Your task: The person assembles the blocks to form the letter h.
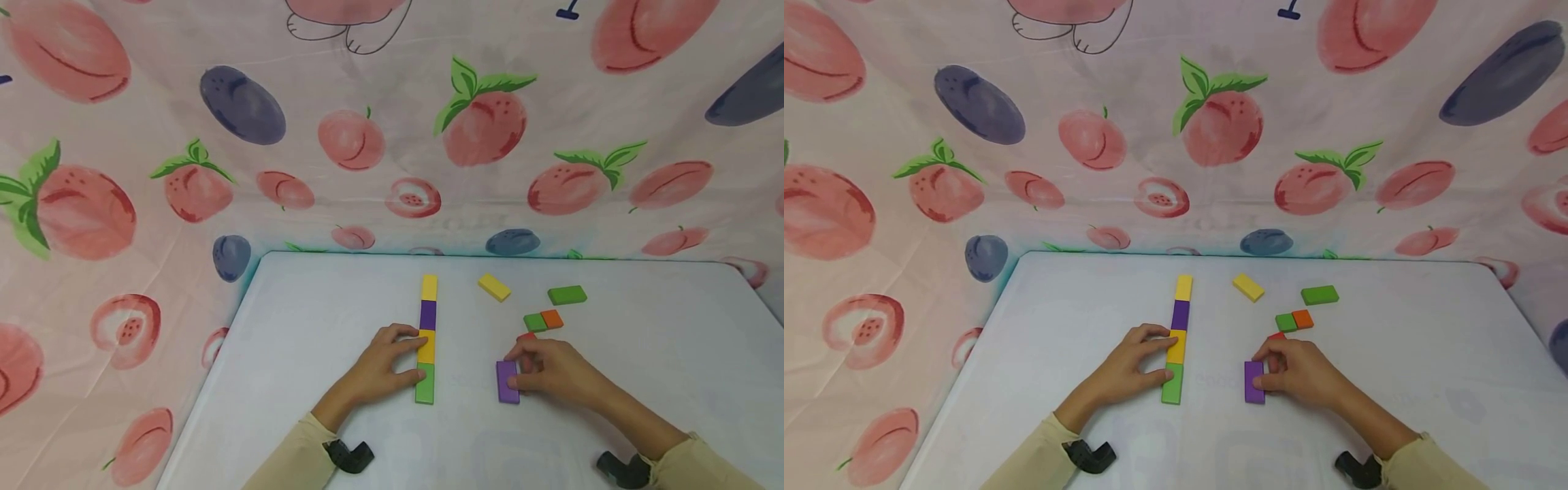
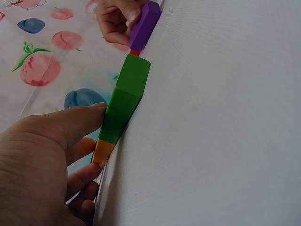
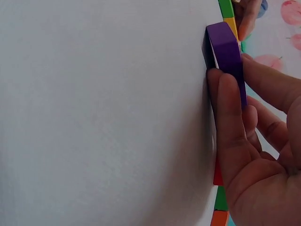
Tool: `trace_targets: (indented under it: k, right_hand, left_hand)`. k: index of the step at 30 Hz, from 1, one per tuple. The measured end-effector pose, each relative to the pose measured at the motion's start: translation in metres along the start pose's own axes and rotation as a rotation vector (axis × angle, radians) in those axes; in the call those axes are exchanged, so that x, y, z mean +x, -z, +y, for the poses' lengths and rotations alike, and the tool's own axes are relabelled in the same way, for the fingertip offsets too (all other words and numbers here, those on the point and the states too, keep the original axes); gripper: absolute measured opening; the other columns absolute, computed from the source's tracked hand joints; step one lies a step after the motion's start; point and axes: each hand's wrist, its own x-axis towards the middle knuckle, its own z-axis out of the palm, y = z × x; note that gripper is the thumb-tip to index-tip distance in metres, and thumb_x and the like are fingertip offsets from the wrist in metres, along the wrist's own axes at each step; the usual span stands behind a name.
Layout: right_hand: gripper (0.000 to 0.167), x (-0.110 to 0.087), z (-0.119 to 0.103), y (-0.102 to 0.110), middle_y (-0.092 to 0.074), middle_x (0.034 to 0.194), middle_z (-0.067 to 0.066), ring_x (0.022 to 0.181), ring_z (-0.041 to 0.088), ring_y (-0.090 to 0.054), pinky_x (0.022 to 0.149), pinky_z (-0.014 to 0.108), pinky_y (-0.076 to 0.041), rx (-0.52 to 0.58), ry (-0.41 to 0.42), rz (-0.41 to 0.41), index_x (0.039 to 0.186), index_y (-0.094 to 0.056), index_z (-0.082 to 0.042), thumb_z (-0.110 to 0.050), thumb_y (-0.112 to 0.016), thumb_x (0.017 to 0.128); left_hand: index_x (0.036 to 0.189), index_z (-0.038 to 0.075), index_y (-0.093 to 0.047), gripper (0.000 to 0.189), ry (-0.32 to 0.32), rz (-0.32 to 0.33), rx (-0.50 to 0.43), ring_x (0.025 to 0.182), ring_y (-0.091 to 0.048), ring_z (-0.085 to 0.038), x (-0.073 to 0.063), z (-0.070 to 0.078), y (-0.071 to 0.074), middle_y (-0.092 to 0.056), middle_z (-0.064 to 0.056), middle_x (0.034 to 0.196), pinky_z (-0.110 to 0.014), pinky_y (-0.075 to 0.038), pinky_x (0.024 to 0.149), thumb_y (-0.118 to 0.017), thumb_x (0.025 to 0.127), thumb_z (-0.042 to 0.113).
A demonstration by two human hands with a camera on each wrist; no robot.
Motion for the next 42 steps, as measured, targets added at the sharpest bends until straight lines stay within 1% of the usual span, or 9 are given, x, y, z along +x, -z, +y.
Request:
trace_targets:
  k: [7, 15, 17, 21, 25, 28, 32, 34, 42]
  right_hand:
    - [0.034, 0.000, 0.000, 0.002, -0.056, 0.080, -0.004, 0.074, 0.008, -0.053, 0.061, 0.022, -0.045, 0.002, 0.003, -0.043, 0.107, -0.073, -0.019, -0.038, -0.085, 0.082]
    - [0.034, 0.001, 0.002, 0.002, -0.058, 0.078, -0.007, 0.072, 0.006, -0.054, 0.062, 0.022, -0.046, -0.034, 0.014, -0.045, 0.108, -0.072, -0.018, -0.038, -0.084, 0.083]
    - [0.036, 0.000, 0.003, 0.002, -0.058, 0.079, -0.007, 0.072, 0.006, -0.054, 0.062, 0.021, -0.046, -0.047, 0.016, -0.045, 0.109, -0.072, -0.019, -0.040, -0.084, 0.082]
    - [0.043, -0.003, 0.003, 0.002, -0.057, 0.083, -0.007, 0.073, 0.005, -0.054, 0.063, 0.020, -0.049, -0.084, 0.057, -0.044, 0.114, -0.071, -0.021, -0.043, -0.085, 0.080]
    - [0.053, -0.008, 0.002, 0.002, -0.057, 0.096, -0.009, 0.079, 0.004, -0.053, 0.067, 0.019, -0.051, -0.189, 0.095, -0.039, 0.119, -0.069, -0.026, -0.053, -0.085, 0.076]
    - [0.059, -0.012, -0.001, 0.003, -0.055, 0.106, -0.014, 0.087, 0.002, -0.051, 0.073, 0.020, -0.052, -0.338, 0.101, -0.024, 0.121, -0.069, -0.033, -0.064, -0.082, 0.072]
    - [0.064, -0.016, -0.004, 0.003, -0.053, 0.109, -0.018, 0.091, 0.000, -0.050, 0.078, 0.023, -0.054, -0.486, 0.123, -0.004, 0.124, -0.068, -0.035, -0.071, -0.078, 0.071]
    - [0.064, -0.017, -0.004, 0.002, -0.052, 0.107, -0.018, 0.090, 0.000, -0.050, 0.077, 0.022, -0.054, -0.510, 0.138, 0.001, 0.125, -0.069, -0.034, -0.070, -0.078, 0.072]
    - [0.062, -0.017, 0.001, 0.000, -0.052, 0.106, -0.017, 0.088, -0.002, -0.048, 0.075, 0.020, -0.053, -0.528, 0.175, 0.021, 0.123, -0.071, -0.030, -0.065, -0.080, 0.073]
  left_hand:
    - [0.144, 0.023, -0.061, 0.055, -0.002, -0.002, 0.002, 0.142, -0.038, -0.019, 0.001, -0.002, -0.001, -0.047, 0.004, 0.149, -0.045, -0.038, 0.119, -0.073, 0.092, 0.037]
    - [0.144, 0.023, -0.060, 0.055, -0.002, -0.006, 0.003, 0.142, -0.038, -0.019, 0.001, -0.001, -0.001, -0.048, 0.004, 0.149, -0.045, -0.038, 0.119, -0.073, 0.093, 0.037]
    - [0.144, 0.023, -0.061, 0.055, -0.004, -0.003, 0.003, 0.142, -0.038, -0.019, 0.002, -0.001, -0.001, -0.048, 0.004, 0.149, -0.045, -0.038, 0.119, -0.073, 0.092, 0.037]
    - [0.144, 0.023, -0.060, 0.055, -0.006, 0.001, 0.006, 0.142, -0.038, -0.018, 0.001, -0.002, -0.001, -0.048, 0.005, 0.149, -0.045, -0.039, 0.118, -0.073, 0.093, 0.037]
    - [0.144, 0.024, -0.060, 0.055, -0.006, 0.000, 0.007, 0.141, -0.039, -0.018, 0.001, -0.002, -0.001, -0.048, 0.005, 0.149, -0.046, -0.039, 0.118, -0.073, 0.093, 0.038]
    - [0.145, 0.024, -0.060, 0.055, -0.006, -0.001, 0.007, 0.142, -0.039, -0.019, 0.001, -0.002, -0.001, -0.048, 0.005, 0.149, -0.046, -0.039, 0.118, -0.073, 0.093, 0.039]
    - [0.145, 0.024, -0.060, 0.056, -0.009, -0.001, 0.012, 0.141, -0.039, -0.019, 0.000, -0.002, -0.001, -0.048, 0.005, 0.149, -0.045, -0.039, 0.117, -0.073, 0.093, 0.039]
    - [0.145, 0.024, -0.059, 0.055, -0.011, 0.001, 0.017, 0.141, -0.039, -0.019, 0.000, -0.003, -0.001, -0.048, 0.005, 0.149, -0.045, -0.040, 0.117, -0.072, 0.093, 0.039]
    - [0.145, 0.024, -0.060, 0.055, -0.005, -0.001, 0.013, 0.141, -0.039, -0.019, -0.001, -0.002, 0.000, -0.048, 0.005, 0.149, -0.045, -0.039, 0.118, -0.073, 0.093, 0.038]
